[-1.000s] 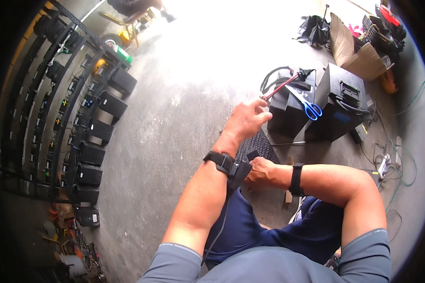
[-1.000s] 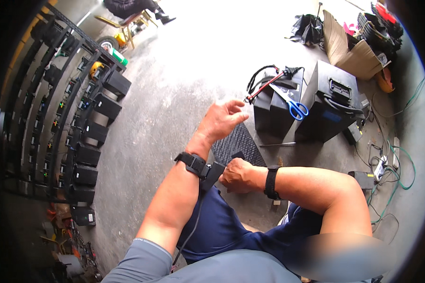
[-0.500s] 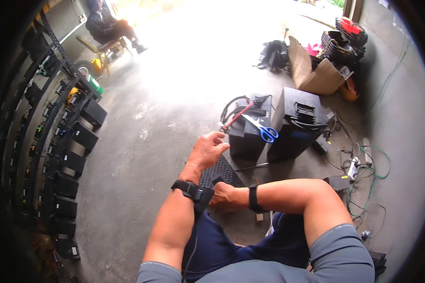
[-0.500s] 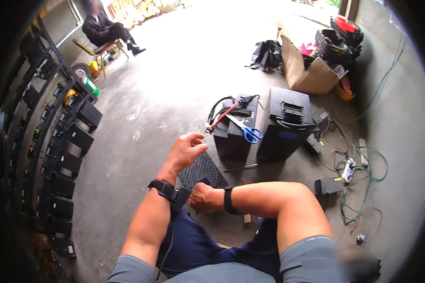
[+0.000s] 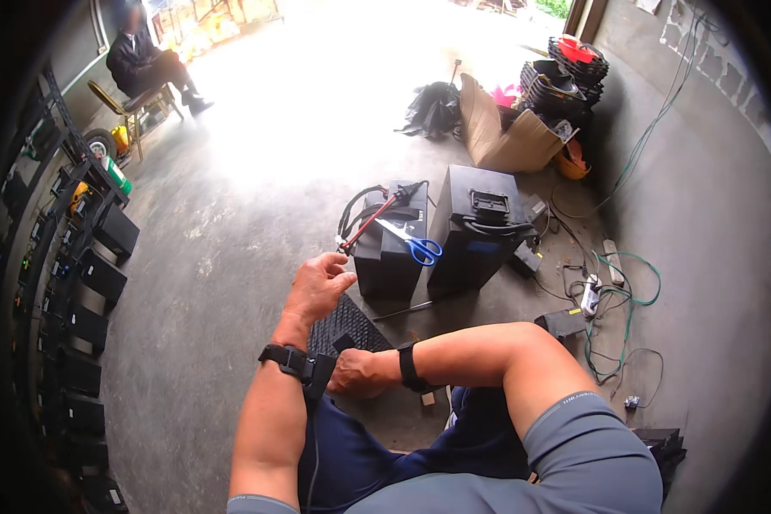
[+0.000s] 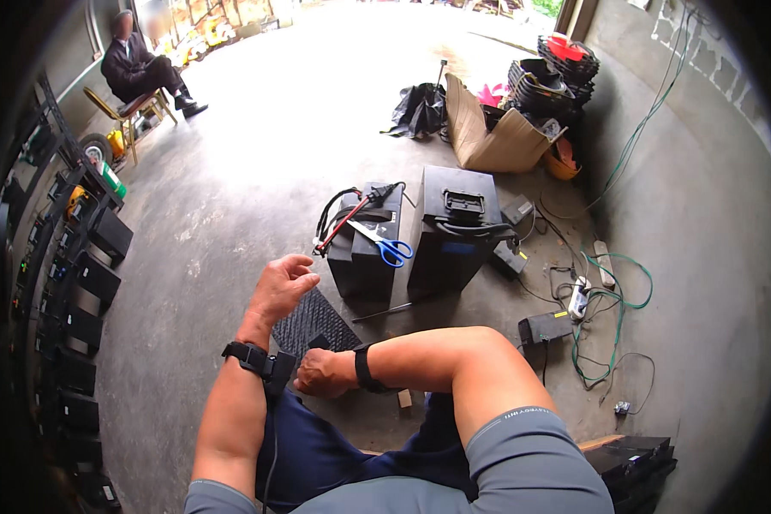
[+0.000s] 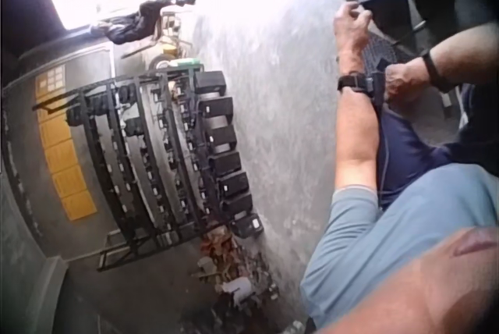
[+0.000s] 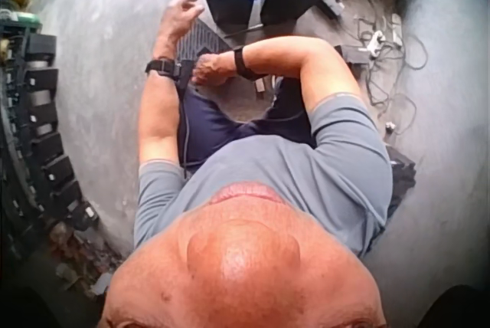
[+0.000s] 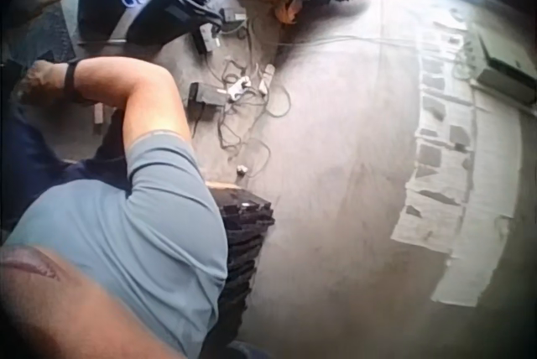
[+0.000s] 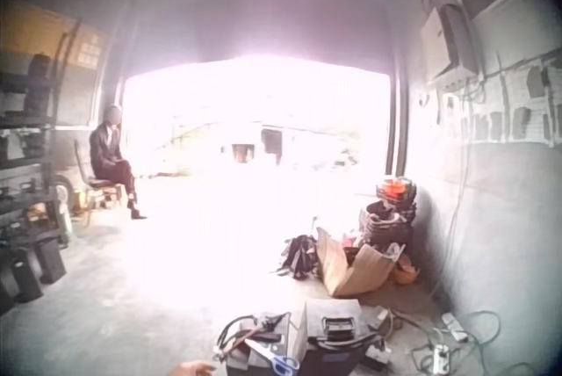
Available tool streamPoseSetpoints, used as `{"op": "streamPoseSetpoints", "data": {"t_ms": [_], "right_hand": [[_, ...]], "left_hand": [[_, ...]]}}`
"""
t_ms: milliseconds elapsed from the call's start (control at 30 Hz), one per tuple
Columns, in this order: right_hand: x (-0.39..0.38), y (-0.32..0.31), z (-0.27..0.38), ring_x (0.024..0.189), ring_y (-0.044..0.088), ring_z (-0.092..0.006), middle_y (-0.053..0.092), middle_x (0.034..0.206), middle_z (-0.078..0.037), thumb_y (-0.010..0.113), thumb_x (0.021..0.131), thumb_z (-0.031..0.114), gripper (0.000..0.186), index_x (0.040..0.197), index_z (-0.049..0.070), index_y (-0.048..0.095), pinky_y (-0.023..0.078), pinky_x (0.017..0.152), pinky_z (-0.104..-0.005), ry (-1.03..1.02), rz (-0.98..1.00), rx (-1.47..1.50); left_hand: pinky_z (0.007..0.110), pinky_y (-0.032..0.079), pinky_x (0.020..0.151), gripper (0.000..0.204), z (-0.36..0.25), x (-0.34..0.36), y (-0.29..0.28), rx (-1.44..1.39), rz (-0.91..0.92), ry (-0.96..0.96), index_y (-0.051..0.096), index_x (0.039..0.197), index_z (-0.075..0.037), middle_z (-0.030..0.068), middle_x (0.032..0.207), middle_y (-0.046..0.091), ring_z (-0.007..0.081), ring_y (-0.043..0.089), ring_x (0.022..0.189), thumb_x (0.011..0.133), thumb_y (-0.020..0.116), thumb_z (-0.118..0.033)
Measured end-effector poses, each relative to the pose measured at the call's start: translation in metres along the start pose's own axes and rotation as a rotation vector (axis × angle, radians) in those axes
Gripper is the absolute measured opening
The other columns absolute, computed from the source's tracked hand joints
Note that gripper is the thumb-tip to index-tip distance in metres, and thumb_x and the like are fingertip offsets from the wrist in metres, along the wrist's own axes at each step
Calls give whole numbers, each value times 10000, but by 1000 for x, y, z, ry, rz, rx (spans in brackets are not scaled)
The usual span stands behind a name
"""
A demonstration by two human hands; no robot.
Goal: The recorder is repairing or maintaining several large battery units using tools and tape.
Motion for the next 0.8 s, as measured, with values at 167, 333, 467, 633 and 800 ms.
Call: {"op": "streamPoseSetpoints", "data": {"t_ms": [167, 333, 467, 633, 800], "right_hand": [[-6, -8, -4, 860, 695, -310, 696, 839, -131, 518, 894, 134, 159, 915, 30, 637, 536, 731, -395, 88, 86, -45], [1, 3, 2, 843, 701, -301, 703, 814, -100, 609, 831, 180, 164, 870, 31, 666, 540, 711, -395, 10, 31, -94], [3, 3, -2, 783, 697, -287, 673, 756, -93, 592, 832, 167, 105, 805, 73, 631, 537, 658, -399, -29, -114, -53], [10, 22, -5, 687, 677, -218, 652, 681, -45, 581, 833, 207, 116, 762, 126, 623, 496, 561, -355, -19, -65, -36], [7, 27, -17, 851, 659, -235, 651, 997, -72, 586, 789, 83, 231, 1012, 69, 645, 515, 588, -360, -165, -463, 29]], "left_hand": [[306, 549, 740, 368, 2, 1, 2, -14, 5, 0, 654, 1138, 29, 150, 951, 720, 179, 676, 833, 833, 743, -158], [333, 555, 775, 385, -1, 3, 3, 20, -8, 13, 660, 1138, 26, 180, 939, 726, 235, 706, 850, 821, 735, -180], [320, 553, 745, 393, 3, 0, -3, 79, -25, 18, 666, 1132, 8, 148, 932, 716, 191, 682, 841, 816, 750, -211], [337, 548, 738, 395, 9, 6, 2, 126, -15, 15, 672, 1119, -7, 144, 910, 717, 212, 688, 825, 805, 758, -231], [365, 546, 820, 417, 3, 7, 10, 128, -6, 22, 679, 1122, -19, 177, 936, 724, 271, 708, 874, 787, 742, -259]]}}
Point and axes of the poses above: each hand's wrist, its own x-axis towards the middle knuckle, its own y-axis out of the palm, z = x × y, the point moved 7 cm from there along x, towards the middle knuckle
